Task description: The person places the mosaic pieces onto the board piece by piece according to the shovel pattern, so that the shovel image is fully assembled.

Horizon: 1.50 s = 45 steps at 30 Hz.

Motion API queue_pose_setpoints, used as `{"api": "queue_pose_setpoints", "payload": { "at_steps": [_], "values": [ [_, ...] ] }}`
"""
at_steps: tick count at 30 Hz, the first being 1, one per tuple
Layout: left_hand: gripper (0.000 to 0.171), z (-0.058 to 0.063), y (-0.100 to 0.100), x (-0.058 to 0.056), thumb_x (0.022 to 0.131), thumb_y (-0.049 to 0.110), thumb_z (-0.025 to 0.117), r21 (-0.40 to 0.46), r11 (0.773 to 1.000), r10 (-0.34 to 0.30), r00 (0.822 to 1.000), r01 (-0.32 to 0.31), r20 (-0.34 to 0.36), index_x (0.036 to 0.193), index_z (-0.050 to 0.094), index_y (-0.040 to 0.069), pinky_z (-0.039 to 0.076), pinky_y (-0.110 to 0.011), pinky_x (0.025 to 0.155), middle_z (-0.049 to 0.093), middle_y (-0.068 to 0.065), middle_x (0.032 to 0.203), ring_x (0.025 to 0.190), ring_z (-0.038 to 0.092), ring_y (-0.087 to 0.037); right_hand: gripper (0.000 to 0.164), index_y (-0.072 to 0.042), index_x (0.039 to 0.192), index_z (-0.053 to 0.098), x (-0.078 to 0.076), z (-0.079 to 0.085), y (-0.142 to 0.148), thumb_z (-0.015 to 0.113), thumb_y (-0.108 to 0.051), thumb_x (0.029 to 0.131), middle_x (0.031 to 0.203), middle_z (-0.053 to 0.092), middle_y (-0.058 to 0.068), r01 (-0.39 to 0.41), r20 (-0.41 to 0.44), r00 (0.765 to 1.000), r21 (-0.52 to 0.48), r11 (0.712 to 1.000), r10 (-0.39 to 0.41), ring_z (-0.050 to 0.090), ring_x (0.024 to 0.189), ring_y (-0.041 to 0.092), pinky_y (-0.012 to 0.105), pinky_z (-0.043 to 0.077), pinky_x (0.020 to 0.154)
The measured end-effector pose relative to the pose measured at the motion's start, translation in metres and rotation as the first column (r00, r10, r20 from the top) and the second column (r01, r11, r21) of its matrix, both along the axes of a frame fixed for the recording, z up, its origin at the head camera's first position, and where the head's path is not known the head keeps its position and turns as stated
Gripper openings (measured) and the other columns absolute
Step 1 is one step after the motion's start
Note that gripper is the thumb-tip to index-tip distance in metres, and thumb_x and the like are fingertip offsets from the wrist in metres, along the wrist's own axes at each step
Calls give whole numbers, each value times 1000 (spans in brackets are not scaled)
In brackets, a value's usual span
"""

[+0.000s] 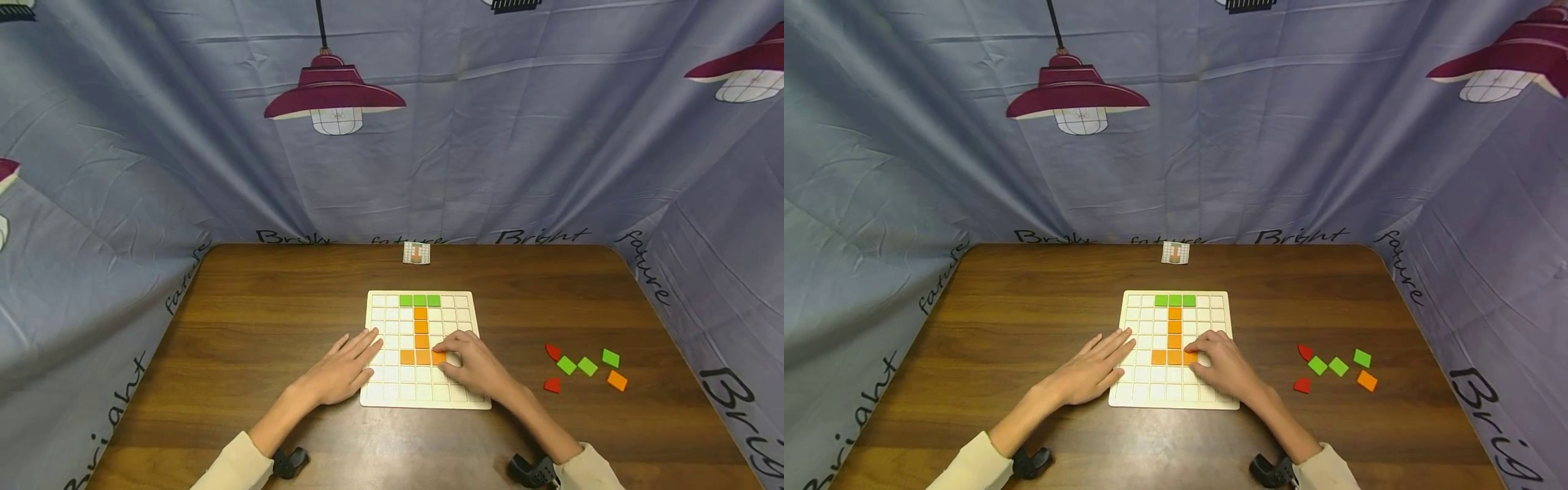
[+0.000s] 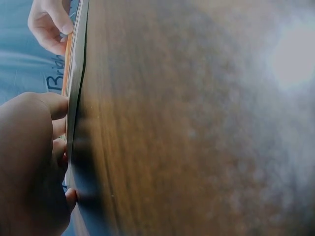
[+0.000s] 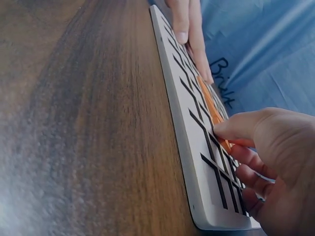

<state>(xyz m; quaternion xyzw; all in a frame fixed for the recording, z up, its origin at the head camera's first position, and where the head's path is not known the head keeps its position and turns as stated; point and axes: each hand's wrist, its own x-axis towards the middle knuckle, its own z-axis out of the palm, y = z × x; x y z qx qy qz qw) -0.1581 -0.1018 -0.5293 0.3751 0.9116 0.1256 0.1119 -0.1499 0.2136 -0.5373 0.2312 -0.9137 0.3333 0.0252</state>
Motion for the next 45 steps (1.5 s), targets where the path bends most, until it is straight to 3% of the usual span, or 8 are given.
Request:
{"api": "queue_pose_setpoints", "payload": {
  "at_steps": [18, 32, 39, 45],
  "values": [
    [57, -1, -1, 2, 109, 30, 40, 14, 1000, 2, 1000, -2, 1, 159, 24, 7, 12, -52, 119, 14, -10, 166, 151, 12, -26, 25, -12, 108, 76, 0, 2, 0, 80, -9, 83, 105, 63, -6, -5, 31, 999, 8, 1000, 5, 57, 102, 19, 41, 49, 90],
    [57, 0, -1, 1, 109, 30, 40, 17, 1000, 2, 1000, -2, 1, 159, 24, 7, 12, -52, 119, 14, -12, 165, 151, 12, -26, 25, -12, 108, 77, 1, 2, 2, 80, -10, 83, 104, 64, -6, 5, -18, 1000, 5, 1000, -5, 55, 99, 15, 39, 49, 86],
    [57, 0, -1, 0, 109, 31, 40, 4, 1000, -1, 1000, 1, -2, 159, 24, 8, 13, -52, 119, 14, -10, 166, 151, 12, -25, 25, -12, 107, 77, 8, 10, 22, 82, -8, 83, 110, 67, -4, 54, -11, 998, -63, 997, -55, 58, 106, 20, 45, 51, 88],
    [57, 0, -1, -1, 109, 31, 41, 8, 1000, 0, 1000, 0, -12, 159, 25, 8, 14, -52, 119, 14, -10, 166, 151, 13, -25, 29, -8, 112, 74, 20, 17, 58, 80, -6, 84, 116, 67, 4, 141, -54, 988, -58, 988, -145, 62, 110, 29, 52, 51, 89]
  ]
}}
